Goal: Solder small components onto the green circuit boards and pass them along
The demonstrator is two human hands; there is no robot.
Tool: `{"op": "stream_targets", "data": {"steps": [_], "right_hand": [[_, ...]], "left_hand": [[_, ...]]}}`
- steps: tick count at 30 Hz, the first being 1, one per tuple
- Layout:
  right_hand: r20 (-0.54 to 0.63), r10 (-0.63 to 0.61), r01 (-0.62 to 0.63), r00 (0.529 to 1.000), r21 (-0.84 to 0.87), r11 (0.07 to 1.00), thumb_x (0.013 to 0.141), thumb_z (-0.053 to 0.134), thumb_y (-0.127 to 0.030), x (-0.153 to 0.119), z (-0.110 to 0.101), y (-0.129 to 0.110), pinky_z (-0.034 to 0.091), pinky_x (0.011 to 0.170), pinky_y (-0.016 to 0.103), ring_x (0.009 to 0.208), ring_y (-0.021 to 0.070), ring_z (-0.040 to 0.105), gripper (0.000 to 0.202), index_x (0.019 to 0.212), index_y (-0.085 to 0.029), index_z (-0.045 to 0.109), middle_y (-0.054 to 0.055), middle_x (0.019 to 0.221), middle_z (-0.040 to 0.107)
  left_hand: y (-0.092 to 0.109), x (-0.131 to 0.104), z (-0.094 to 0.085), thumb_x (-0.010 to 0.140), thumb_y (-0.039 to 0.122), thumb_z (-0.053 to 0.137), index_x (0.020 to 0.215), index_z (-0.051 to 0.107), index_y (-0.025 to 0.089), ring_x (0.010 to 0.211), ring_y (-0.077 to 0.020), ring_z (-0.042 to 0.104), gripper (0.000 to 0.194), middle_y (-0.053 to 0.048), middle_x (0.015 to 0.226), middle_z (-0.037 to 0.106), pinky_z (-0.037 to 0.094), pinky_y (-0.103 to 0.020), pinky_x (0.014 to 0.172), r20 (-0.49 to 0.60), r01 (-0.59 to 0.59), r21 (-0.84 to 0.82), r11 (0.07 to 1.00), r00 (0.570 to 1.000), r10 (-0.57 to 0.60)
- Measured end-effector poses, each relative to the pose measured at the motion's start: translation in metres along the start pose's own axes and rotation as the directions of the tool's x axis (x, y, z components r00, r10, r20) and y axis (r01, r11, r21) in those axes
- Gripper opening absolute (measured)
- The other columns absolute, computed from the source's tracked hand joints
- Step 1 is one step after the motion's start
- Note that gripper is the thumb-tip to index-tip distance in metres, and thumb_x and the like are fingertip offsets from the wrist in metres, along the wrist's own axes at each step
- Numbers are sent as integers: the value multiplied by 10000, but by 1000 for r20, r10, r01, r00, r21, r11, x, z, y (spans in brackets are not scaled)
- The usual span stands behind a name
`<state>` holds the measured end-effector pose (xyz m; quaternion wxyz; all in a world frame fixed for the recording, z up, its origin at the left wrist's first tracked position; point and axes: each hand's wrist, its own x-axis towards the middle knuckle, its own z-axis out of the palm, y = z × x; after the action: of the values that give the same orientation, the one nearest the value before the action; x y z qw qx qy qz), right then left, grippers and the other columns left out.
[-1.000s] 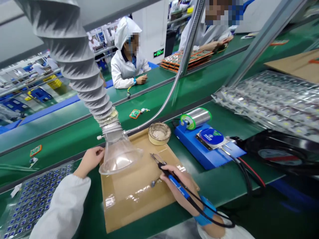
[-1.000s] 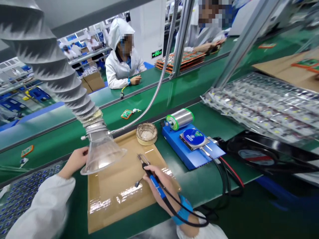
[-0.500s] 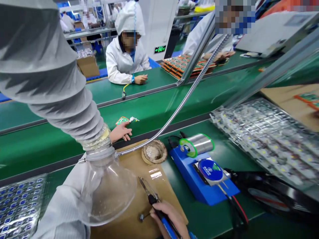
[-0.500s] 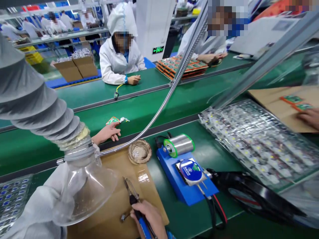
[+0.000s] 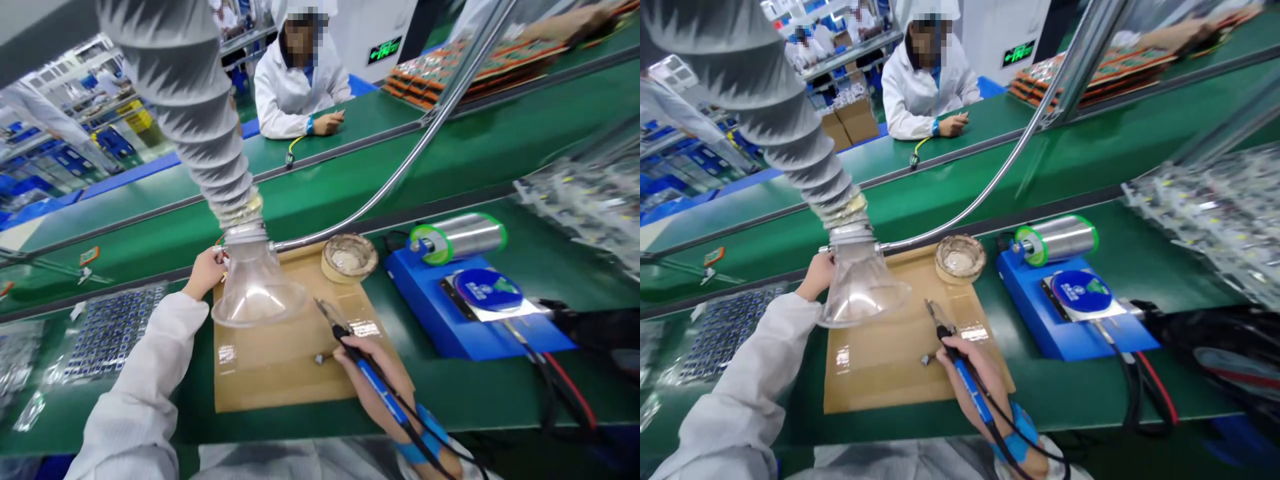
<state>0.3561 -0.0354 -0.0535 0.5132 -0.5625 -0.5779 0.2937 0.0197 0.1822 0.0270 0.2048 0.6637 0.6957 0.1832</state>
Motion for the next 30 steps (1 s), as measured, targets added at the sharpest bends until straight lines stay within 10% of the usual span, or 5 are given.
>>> {"op": "stream_targets", "data": {"steps": [4,8,16,23,30], "right_hand": [[-4,-31,31,1000,17,999,904,752,-384,-2,1,0,644,746,314,820,221,779,221,1095,-279,718,36,934,795],[18,-32,32,999,1,999,903,745,-417,-5,7,-7,639,756,332,797,219,768,248,1095,-264,714,45,916,786],[70,-8,6,998,30,1000,908,736,-414,-8,32,-28,627,784,346,800,207,761,240,1082,-254,695,34,900,774],[55,-12,11,998,21,1000,915,729,-416,-6,41,-37,635,795,361,815,211,764,232,1075,-253,687,42,904,773],[52,-7,5,999,34,999,917,733,-417,-6,47,-23,635,810,376,809,206,756,253,1102,-250,686,37,892,765]], "left_hand": [[-45,-85,-24,806,399,690,578,363,190,657,-111,424,450,29,639,462,361,-238,658,-22,-71,-34,997,997,70],[-42,-142,-9,899,477,618,619,395,193,712,-141,545,457,-22,739,621,425,-265,719,176,-164,-316,934,958,227],[-35,-148,13,882,455,678,892,801,224,1177,-290,635,262,-129,1251,734,428,-468,1114,250,-420,-332,845,824,508],[-98,-121,-49,815,526,705,1040,817,186,1101,-306,714,423,-135,1165,782,540,-462,1043,343,-20,-366,930,926,155],[-85,-115,-58,839,578,560,1075,722,158,822,-215,711,509,-120,1121,752,600,-324,661,351,297,-444,845,926,-141]]}}
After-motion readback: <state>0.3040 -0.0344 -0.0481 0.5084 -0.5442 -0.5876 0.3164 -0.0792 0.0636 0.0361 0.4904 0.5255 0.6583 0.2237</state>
